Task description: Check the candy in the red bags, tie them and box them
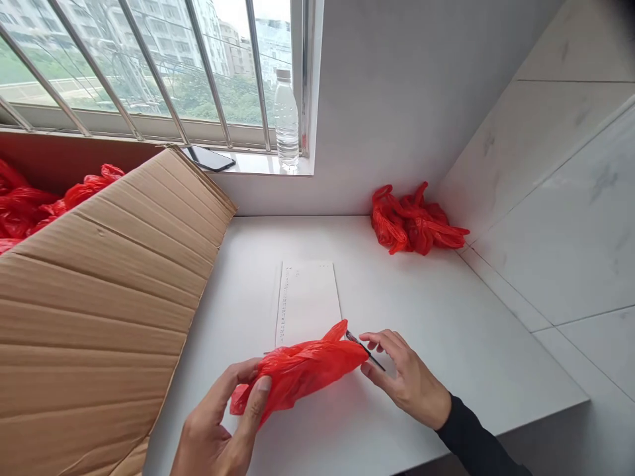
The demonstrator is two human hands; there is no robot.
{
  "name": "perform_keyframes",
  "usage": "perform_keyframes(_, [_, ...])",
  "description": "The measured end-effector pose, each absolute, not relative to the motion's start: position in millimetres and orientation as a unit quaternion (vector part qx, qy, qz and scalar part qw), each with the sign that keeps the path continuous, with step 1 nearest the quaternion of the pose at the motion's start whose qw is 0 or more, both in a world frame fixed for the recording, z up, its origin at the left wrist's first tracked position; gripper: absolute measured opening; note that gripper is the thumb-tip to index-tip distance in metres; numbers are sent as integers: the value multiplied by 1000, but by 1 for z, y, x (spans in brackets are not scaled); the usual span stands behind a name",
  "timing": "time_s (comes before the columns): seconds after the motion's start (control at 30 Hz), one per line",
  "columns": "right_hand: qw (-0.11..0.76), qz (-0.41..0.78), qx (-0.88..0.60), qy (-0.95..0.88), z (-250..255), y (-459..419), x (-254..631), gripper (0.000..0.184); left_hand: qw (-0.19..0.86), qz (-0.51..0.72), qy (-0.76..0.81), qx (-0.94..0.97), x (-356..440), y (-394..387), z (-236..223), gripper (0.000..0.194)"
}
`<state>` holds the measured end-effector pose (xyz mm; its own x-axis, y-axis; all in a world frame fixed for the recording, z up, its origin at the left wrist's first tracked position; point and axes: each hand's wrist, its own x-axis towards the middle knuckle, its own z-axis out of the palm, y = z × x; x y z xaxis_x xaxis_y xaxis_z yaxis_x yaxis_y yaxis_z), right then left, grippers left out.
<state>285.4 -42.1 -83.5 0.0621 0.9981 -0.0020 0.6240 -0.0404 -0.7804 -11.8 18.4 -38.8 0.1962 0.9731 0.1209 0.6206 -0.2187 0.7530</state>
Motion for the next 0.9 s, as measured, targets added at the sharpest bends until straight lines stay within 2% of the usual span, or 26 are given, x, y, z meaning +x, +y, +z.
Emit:
perform_keyframes(0.13, [291,232,-691,-619,-114,-38,299,22,268,331,513,745,-4,12,-40,36])
perform_keyframes(0.23, [321,203,-711,-591,-115,-28,309,22,286,346,471,759,-1,9,-41,17])
perform_keyframes(0.33, [362,191,-704,-580,-90,-26,299,23,326,359,460,744,4,7,-40,9])
perform_keyframes(0.47, [383,279,-554,-685,-46,-31,256,23,359,365,434,741,11,2,-34,12])
perform_keyframes(0.57, [384,281,-517,-712,-33,-29,239,8,360,363,431,743,9,-1,-32,11])
perform_keyframes(0.63, [408,284,-551,-671,-35,-27,245,12,344,370,484,714,0,-1,-32,7])
perform_keyframes(0.73, [433,317,-619,-574,-43,-27,265,16,330,382,579,640,-14,1,-35,16])
perform_keyframes(0.83, [428,359,-634,-535,-48,-29,273,21,322,387,575,645,-14,1,-37,24])
perform_keyframes(0.9, [408,376,-625,-549,-46,-30,266,36,297,377,535,695,-5,0,-36,36])
